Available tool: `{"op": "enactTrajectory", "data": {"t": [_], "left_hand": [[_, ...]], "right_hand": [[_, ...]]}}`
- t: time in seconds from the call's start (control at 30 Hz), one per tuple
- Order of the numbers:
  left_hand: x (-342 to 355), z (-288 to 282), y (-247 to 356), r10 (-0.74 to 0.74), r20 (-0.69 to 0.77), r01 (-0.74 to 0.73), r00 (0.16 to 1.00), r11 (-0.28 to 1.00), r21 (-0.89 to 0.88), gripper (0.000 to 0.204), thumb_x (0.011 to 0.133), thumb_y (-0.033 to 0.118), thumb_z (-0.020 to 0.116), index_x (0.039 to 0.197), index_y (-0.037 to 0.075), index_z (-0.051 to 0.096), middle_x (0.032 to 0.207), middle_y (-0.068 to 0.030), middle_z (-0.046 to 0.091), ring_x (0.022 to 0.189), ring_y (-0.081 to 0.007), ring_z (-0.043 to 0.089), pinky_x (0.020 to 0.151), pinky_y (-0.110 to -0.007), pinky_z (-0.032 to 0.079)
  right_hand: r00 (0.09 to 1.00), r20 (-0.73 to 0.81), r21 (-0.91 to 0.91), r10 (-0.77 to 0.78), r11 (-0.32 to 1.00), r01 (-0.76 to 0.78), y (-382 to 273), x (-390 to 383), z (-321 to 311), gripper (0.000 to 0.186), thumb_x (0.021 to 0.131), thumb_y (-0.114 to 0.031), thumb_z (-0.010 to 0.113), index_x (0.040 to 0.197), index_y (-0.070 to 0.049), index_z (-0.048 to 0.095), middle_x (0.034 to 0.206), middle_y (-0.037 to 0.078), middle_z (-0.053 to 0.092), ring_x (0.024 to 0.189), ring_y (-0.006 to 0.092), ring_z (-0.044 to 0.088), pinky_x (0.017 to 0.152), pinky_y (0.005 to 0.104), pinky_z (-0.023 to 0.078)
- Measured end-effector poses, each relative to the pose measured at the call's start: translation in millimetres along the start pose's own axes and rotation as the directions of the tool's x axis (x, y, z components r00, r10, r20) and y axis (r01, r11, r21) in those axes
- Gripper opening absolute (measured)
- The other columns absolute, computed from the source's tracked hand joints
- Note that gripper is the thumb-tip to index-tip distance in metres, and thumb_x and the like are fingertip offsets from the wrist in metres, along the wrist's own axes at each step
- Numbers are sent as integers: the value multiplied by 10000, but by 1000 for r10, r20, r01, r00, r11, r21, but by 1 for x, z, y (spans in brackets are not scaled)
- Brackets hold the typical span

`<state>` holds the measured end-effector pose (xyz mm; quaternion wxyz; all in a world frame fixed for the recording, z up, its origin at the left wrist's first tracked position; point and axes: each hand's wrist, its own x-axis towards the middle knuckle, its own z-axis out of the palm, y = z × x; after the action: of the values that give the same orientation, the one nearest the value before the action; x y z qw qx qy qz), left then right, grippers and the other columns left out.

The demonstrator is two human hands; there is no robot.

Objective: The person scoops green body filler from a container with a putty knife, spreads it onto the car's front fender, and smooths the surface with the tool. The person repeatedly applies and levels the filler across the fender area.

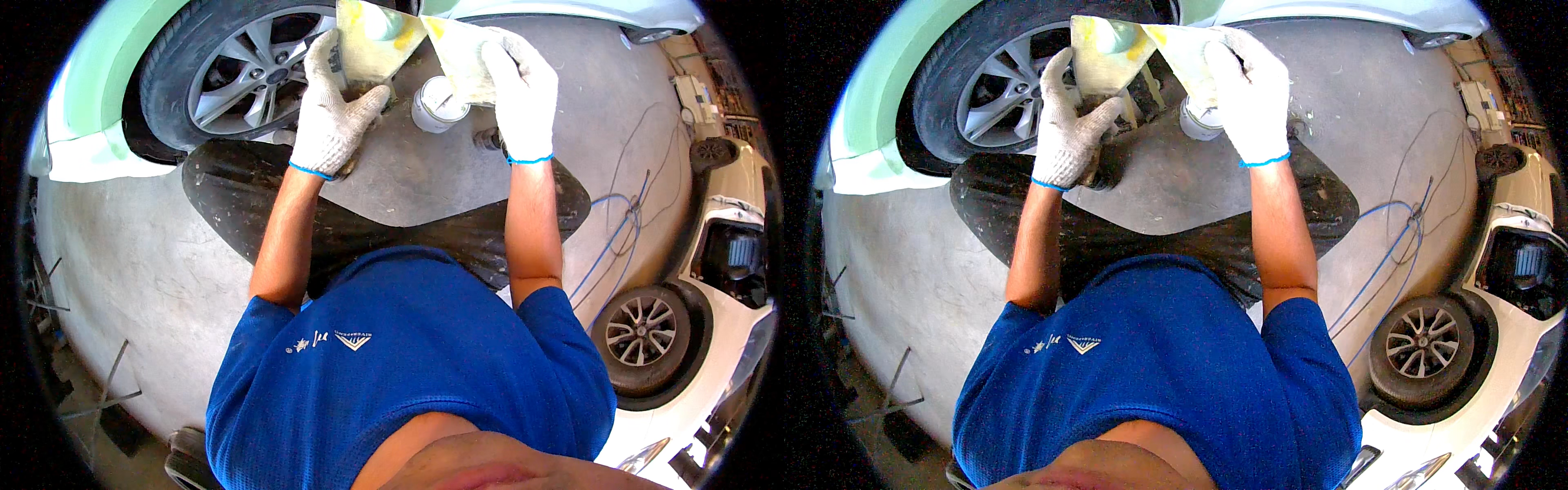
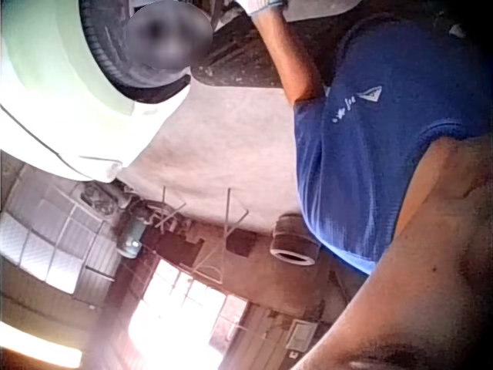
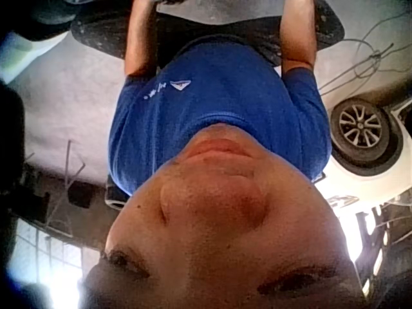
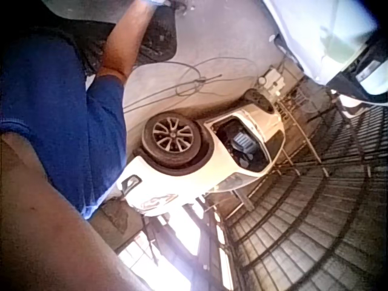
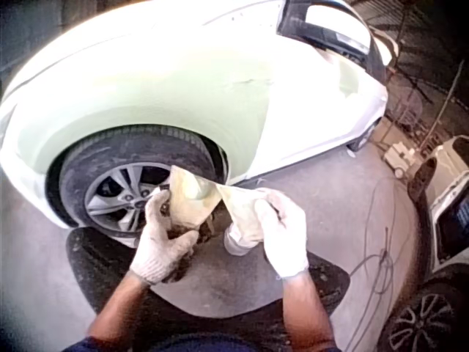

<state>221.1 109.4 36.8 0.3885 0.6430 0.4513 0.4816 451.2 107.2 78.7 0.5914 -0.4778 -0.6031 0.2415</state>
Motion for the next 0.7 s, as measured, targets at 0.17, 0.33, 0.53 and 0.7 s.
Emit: {"op": "enactTrajectory", "data": {"t": [0.17, 0.33, 0.53, 0.7], "left_hand": [[-1, 0, 0, -138, -20, 137, 990, 990, -36, 808, 808, 92, 758, 1425, -2, 246, 1012, -188, 666, 720, -157, 658, 623, -297, 566], [-1, 0, 8, -181, 5, 180, 983, 977, -111, 517, 810, 122, 766, 1236, -39, 521, 831, -92, 695, 631, -113, 625, 583, -265, 530], [-4, 2, 4, -362, 85, 371, 928, 911, -181, 222, 811, 133, 766, 968, -14, 710, 723, -33, 675, 596, -70, 578, 528, -232, 467], [-9, 9, 17, -308, 65, 313, 949, 943, -109, 232, 829, 145, 742, 999, -12, 718, 718, -19, 669, 571, -44, 544, 503, -218, 439]], "right_hand": [[999, -6, 19, 48, 999, -47, 1, -1, -2, 216, 921, -99, 616, 1068, 51, 669, 947, 76, 700, 879, 112, 612, 812, 269, 501], [999, -36, 28, 33, 999, -32, 7, 0, -3, 221, 924, -111, 616, 1070, 46, 672, 948, 67, 697, 875, 100, 601, 804, 266, 499], [963, -25, -242, -269, 936, 255, 1, 4, 8, 181, 907, -99, 609, 1032, -12, 706, 964, 130, 706, 878, 228, 666, 823, 321, 514], [751, 368, -507, -548, 559, 656, 0, -13, 41, 251, 798, -84, 639, 1042, -96, 698, 1013, 71, 676, 893, 276, 643, 831, 378, 527]]}}
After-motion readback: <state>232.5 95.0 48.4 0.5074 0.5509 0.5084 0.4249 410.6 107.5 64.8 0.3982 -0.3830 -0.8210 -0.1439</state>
